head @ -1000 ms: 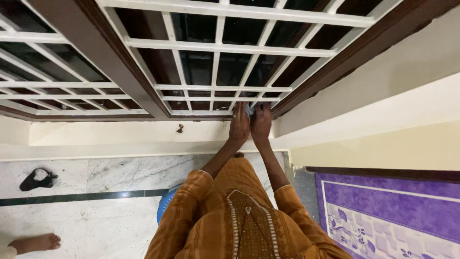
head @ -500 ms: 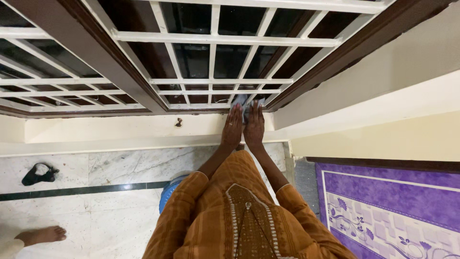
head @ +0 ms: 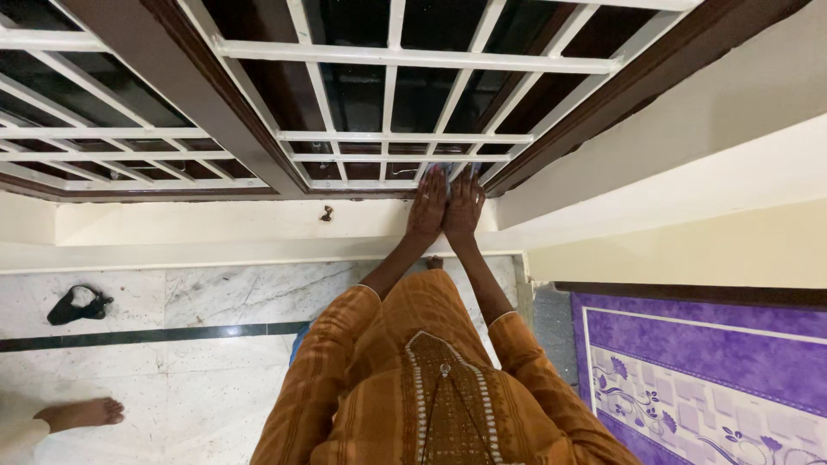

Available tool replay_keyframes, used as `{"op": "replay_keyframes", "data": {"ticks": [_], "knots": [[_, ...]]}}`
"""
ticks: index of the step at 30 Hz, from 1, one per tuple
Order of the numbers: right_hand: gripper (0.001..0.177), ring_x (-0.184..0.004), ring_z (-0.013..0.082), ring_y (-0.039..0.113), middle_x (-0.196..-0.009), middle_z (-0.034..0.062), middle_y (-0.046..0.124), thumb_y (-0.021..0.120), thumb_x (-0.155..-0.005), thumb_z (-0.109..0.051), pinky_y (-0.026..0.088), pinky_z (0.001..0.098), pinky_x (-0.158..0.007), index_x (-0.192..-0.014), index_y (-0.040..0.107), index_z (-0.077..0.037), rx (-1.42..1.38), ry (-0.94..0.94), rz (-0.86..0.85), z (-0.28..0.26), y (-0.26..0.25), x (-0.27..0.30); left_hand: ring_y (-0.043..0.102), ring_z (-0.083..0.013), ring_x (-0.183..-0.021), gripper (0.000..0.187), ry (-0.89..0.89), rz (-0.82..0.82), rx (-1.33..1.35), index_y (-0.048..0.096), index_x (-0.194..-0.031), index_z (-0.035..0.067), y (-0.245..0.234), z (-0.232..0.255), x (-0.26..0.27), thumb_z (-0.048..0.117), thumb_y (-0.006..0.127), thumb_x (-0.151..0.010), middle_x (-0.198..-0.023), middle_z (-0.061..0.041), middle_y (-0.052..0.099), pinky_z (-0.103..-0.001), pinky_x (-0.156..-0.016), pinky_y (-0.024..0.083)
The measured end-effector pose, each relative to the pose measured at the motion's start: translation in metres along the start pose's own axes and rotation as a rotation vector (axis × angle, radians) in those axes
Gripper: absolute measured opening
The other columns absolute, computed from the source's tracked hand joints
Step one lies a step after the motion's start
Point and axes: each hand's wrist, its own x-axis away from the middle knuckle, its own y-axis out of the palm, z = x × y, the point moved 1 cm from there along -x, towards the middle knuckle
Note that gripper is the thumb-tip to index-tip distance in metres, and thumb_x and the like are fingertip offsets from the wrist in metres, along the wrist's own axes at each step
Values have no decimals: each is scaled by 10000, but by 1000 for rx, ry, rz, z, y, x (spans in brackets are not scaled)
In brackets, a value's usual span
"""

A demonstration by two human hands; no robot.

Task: The person cleans the window frame and grille by wiping them with a cloth.

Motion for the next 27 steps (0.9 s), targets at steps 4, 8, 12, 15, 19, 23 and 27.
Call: {"op": "replay_keyframes", "data": {"ticks": [4, 8, 12, 15, 19, 23, 27], "knots": [[730, -1517, 401, 325, -1668, 187, 300, 583, -800, 42, 366, 489, -1194, -1514, 436, 25, -158, -26, 56, -4, -21, 19, 230, -337, -1581, 685, 46, -55, -147, 272, -1576, -124, -5, -9, 18, 58, 508, -959, -1671, -268, 260, -425, -1318, 167], [733, -1505, 414, 362, -1673, 194, 290, 558, -809, 100, 400, 453, -1177, -1525, 425, 19, -171, -68, 60, -5, -24, 30, 219, -286, -1608, 677, -5, 20, -31, 279, -1600, -85, -18, -15, 47, 55, 502, -977, -1704, -209, 255, -395, -1340, 162], [624, -1452, 415, 440, -1663, 176, 356, 507, -922, 115, 433, 393, -1162, -1538, 464, 23, -285, -33, 108, -3, -17, 42, 171, -288, -1588, 732, -107, -86, 49, 224, -1594, -68, -33, -25, 62, 105, 519, -947, -1694, -176, 227, -458, -1297, 133], [516, -1422, 333, 499, -1626, 150, 409, 527, -919, 89, 482, 389, -1154, -1425, 583, 9, -360, -30, 107, 2, -14, 45, 150, -295, -1590, 776, -206, -99, 181, 178, -1607, -57, -46, -35, 68, 128, 533, -942, -1703, -174, 202, -474, -1292, 116], [315, -1288, 336, 569, -1467, 198, 555, 610, -881, 33, 496, 412, -1048, -1175, 718, 4, -497, 51, 118, 11, -19, 35, 152, -278, -1591, 770, -287, -46, 170, 161, -1624, -11, -56, -46, 66, 154, 535, -972, -1709, -147, 195, -479, -1280, 111], [140, -966, 315, 728, -1059, 161, 738, 651, -867, 8, 588, 397, -869, -969, 745, -5, -538, 40, -65, 14, -24, 25, 146, -273, -1589, 780, -253, -7, 186, 162, -1626, 0, -58, -51, 65, 150, 549, -966, -1704, -138, 200, -487, -1282, 115], [164, -824, 311, 741, -916, 168, 762, 721, -784, 11, 588, 382, -744, -929, 787, -28, -622, -128, -260, -18, -12, 54, 135, -262, -1618, 824, -248, -88, -59, 200, -1644, 6, -52, -48, 65, 109, 581, -921, -1731, -123, 195, -466, -1309, 115]]}}
